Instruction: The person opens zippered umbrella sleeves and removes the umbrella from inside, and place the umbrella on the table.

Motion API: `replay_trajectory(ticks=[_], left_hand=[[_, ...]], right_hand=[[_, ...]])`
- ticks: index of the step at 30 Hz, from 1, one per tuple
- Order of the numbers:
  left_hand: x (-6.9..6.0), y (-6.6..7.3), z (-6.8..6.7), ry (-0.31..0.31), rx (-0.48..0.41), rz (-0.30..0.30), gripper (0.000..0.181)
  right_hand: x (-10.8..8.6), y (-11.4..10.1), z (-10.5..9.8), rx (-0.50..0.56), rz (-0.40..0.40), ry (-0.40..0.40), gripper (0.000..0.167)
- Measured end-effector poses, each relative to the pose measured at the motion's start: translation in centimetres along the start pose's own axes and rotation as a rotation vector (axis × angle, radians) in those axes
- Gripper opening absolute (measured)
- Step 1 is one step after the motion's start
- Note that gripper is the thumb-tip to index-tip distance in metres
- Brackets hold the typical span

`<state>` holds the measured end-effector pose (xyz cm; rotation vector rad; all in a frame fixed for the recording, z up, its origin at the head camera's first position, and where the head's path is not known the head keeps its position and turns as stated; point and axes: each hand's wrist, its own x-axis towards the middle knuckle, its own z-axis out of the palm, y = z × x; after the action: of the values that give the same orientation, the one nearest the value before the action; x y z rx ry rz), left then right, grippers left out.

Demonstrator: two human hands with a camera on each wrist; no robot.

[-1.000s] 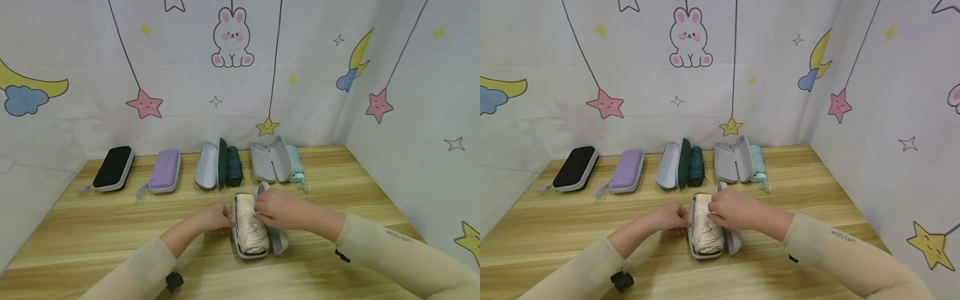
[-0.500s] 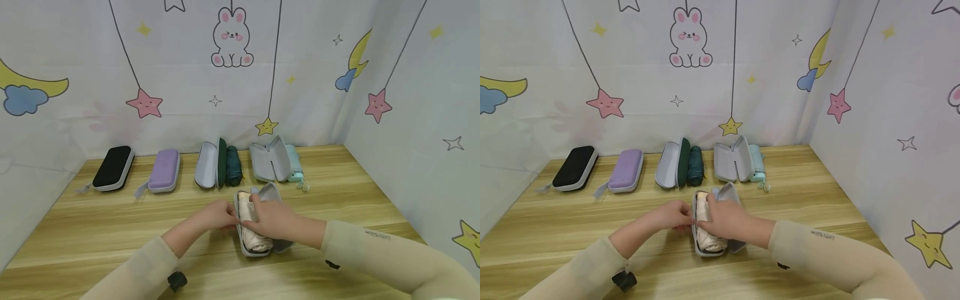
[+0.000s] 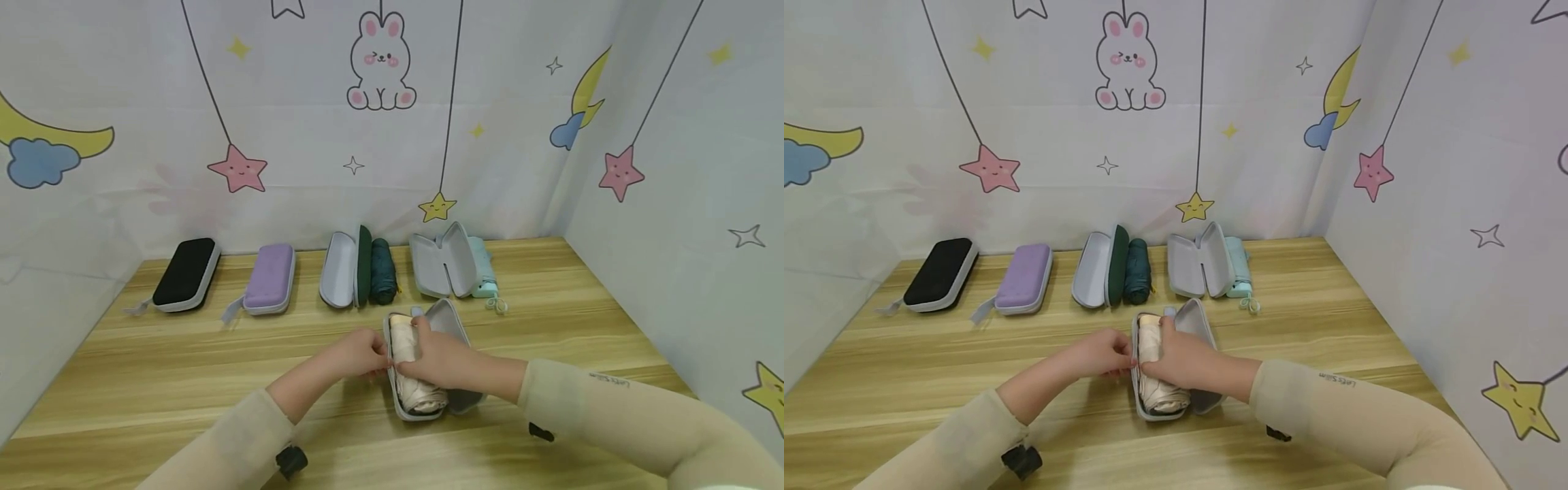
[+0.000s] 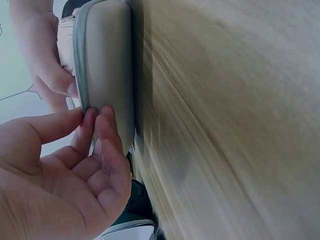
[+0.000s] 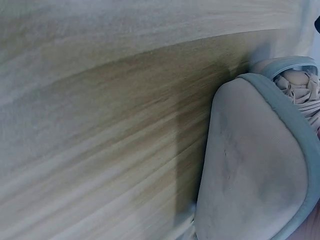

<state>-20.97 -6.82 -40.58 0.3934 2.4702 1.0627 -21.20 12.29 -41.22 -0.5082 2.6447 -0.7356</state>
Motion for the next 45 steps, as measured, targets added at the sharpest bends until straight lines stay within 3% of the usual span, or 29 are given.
replay_trajectory(ticks=[7, 15, 22, 27, 31, 35, 40, 45], left_hand=[[-0.2, -0.3, -0.3, 0.007, -0.038, -0.023, 0.018], [-0.8, -0.9, -1.0, 0.001, -0.057, -0.031, 0.019], [-1.5, -1.5, -1.8, 0.003, -0.057, -0.029, 0.02], [-2.0, -2.0, -2.2, 0.01, -0.064, -0.037, 0.021], [-2.1, -2.3, -2.5, 0.014, -0.064, -0.048, 0.022], [-2.2, -2.4, -2.6, 0.014, -0.065, -0.057, 0.021], [-2.1, -2.4, -2.4, 0.015, -0.082, -0.067, 0.021], [-2.1, -2.3, -2.2, 0.022, -0.098, -0.056, 0.021]], right_hand=[[-1.1, -0.4, -0.8, 0.066, -0.003, 0.032, 0.086], [-2.7, -1.3, -4.0, 0.168, -0.027, 0.145, 0.084], [-4.6, -0.6, -7.1, 0.083, -0.014, 0.199, 0.085], [-4.9, 1.2, -8.0, 0.01, 0.027, 0.213, 0.088], [-4.4, 2.6, -7.8, -0.036, 0.065, 0.21, 0.086], [-3.2, 3.8, -6.2, -0.064, 0.094, 0.161, 0.086], [-2.0, 4.7, -4.1, -0.13, 0.07, 0.139, 0.084], [-1.1, 4.9, -3.2, -0.166, 0.072, 0.133, 0.078]])
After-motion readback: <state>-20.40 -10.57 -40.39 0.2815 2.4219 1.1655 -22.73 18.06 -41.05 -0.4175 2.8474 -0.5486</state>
